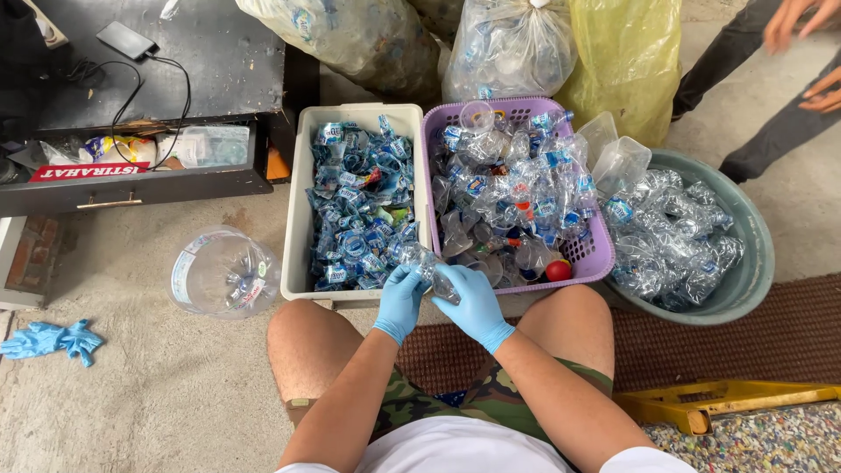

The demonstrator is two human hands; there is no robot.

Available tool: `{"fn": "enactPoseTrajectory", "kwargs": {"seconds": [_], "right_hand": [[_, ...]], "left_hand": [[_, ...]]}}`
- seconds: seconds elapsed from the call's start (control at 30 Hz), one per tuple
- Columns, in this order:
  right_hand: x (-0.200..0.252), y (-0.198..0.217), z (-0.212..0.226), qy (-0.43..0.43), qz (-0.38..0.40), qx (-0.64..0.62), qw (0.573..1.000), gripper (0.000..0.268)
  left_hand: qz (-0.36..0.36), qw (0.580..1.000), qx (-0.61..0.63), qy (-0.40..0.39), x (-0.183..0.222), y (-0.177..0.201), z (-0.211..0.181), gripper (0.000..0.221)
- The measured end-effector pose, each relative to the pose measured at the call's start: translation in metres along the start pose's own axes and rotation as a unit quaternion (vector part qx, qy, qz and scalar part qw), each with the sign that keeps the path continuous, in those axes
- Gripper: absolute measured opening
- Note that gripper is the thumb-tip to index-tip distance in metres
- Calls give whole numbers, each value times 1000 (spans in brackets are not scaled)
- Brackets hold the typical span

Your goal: Sorting plastic bottles by removing labels with scissors and placing them into separate recycling bins

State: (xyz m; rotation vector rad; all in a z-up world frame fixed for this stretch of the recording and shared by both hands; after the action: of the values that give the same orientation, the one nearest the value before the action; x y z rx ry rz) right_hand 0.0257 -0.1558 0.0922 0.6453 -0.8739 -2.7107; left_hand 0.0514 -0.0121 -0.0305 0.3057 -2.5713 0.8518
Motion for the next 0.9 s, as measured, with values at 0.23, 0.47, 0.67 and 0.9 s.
{"fn": "enactPoseTrajectory", "kwargs": {"seconds": [0.23, 0.47, 0.67, 0.9], "right_hand": [[2, -6, 0, 20, 7, 23, 999, 65], [5, 6, -18, -165, -21, -176, 970, 66], [6, 11, -32, -295, -28, -287, 911, 64], [5, 16, -63, -334, -78, -382, 858, 60]], "left_hand": [[-3, 999, 7, -31, -25, 24, 16, 26], [-159, 977, -103, -98, -10, 45, -32, 20], [-294, 847, -406, -178, 2, 58, -76, 81], [-48, 565, -765, -306, -4, 4, -37, 37]]}}
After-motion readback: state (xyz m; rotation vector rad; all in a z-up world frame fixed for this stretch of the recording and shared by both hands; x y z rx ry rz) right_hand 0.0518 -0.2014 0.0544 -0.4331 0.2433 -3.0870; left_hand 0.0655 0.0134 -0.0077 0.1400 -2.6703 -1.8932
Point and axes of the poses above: each hand's wrist, its own x-axis away from the middle knuckle, its own y-axis out of the back of the hand, z = x × y, the point moved 6 cm from there along -x, towards the middle knuckle, and after that the axes turned 10 degrees about -x, right-handed, at the moved point
